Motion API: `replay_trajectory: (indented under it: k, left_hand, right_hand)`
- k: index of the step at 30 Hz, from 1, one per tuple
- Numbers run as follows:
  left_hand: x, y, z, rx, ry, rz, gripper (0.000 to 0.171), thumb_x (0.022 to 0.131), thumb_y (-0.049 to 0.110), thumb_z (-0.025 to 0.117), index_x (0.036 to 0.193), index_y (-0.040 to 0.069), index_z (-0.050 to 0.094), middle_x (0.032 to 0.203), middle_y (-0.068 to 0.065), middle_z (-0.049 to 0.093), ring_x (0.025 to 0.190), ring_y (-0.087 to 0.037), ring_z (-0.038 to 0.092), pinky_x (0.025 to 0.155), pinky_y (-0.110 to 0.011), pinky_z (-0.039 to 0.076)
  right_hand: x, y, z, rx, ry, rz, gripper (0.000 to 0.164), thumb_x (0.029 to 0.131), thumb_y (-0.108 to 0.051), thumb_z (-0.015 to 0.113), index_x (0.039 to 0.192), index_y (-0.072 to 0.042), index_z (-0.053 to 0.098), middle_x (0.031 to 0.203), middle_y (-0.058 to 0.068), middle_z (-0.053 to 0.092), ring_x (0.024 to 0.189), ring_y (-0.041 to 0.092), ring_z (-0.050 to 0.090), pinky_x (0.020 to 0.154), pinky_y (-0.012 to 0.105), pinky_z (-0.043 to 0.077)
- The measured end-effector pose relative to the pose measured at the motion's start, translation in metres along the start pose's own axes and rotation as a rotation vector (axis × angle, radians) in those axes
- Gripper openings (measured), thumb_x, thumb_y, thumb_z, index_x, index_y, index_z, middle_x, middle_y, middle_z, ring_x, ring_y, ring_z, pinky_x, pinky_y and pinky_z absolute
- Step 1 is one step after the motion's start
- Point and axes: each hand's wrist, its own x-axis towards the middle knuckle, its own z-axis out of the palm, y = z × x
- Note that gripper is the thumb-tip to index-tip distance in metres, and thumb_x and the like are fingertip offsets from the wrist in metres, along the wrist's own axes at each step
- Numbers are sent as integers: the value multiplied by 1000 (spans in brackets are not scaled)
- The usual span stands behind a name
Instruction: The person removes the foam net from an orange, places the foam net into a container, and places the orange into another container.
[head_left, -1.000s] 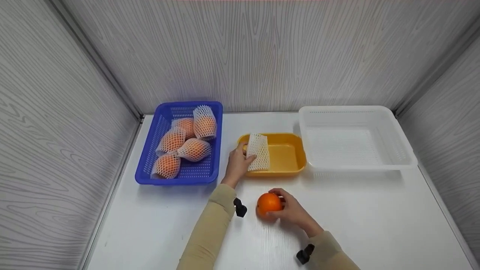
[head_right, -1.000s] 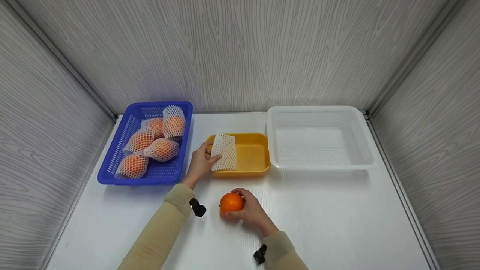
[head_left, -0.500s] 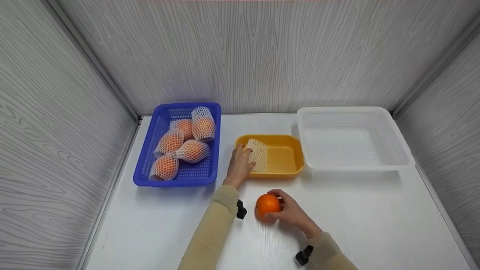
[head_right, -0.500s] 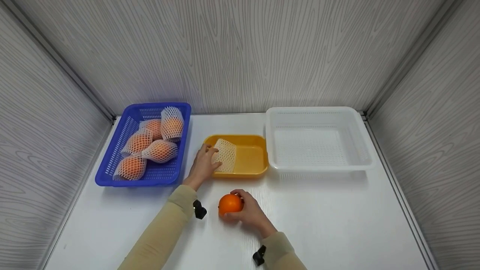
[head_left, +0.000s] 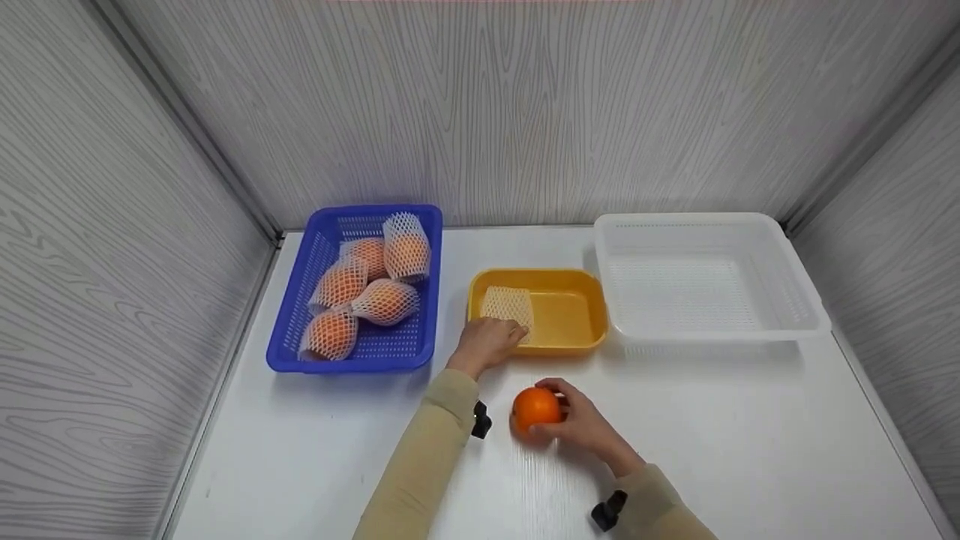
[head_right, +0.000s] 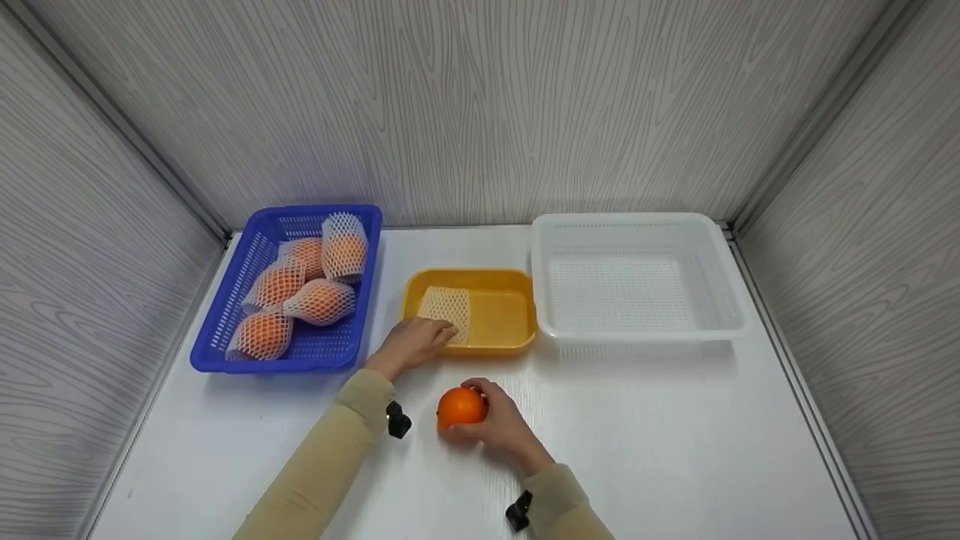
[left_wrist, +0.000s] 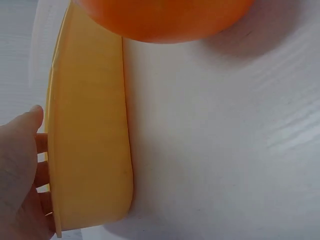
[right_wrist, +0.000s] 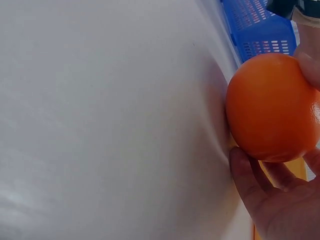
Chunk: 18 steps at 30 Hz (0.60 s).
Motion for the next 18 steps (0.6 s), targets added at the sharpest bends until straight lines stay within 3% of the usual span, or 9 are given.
replay_trajectory:
  k: [3, 6, 9, 13, 18]
  left_hand:
    - [-2, 3, -2, 30, -50, 5, 50, 105, 42, 38, 82, 11, 69, 93, -6, 73, 95, -27, 67, 87, -44, 49]
    - [-4, 5, -4, 33, -79, -3, 52, 106, 43, 35, 74, 13, 63, 92, -4, 72, 97, -27, 67, 89, -45, 47]
    - [-5, 6, -6, 6, -88, -5, 49, 106, 42, 35, 84, 13, 68, 99, -4, 72, 103, -27, 65, 92, -45, 46]
    - [-6, 7, -7, -31, -63, 0, 46, 106, 42, 36, 109, 13, 71, 113, -5, 69, 111, -28, 60, 97, -44, 45]
    - [-7, 8, -4, -38, -1, -13, 48, 106, 44, 34, 120, 14, 68, 119, -7, 65, 113, -27, 57, 98, -43, 44]
  right_hand:
    - [-1, 0, 0, -7, 1, -22, 65, 77, -26, 85, 132, -17, 52, 130, 10, 53, 105, 28, 57, 94, 47, 46]
    - [-1, 1, 0, -16, 9, -46, 64, 78, -26, 84, 132, -15, 53, 128, 11, 54, 103, 28, 58, 92, 45, 47]
    - [-2, 2, -2, -14, 28, -58, 63, 79, -25, 84, 132, -11, 53, 127, 12, 54, 101, 27, 58, 89, 42, 47]
    - [-3, 2, -6, -6, 62, -28, 65, 79, -28, 84, 133, -11, 53, 126, 12, 54, 101, 27, 56, 90, 42, 48]
    - [-7, 2, -15, 3, 111, 3, 66, 77, -30, 85, 132, -14, 53, 126, 11, 54, 103, 29, 56, 92, 44, 47]
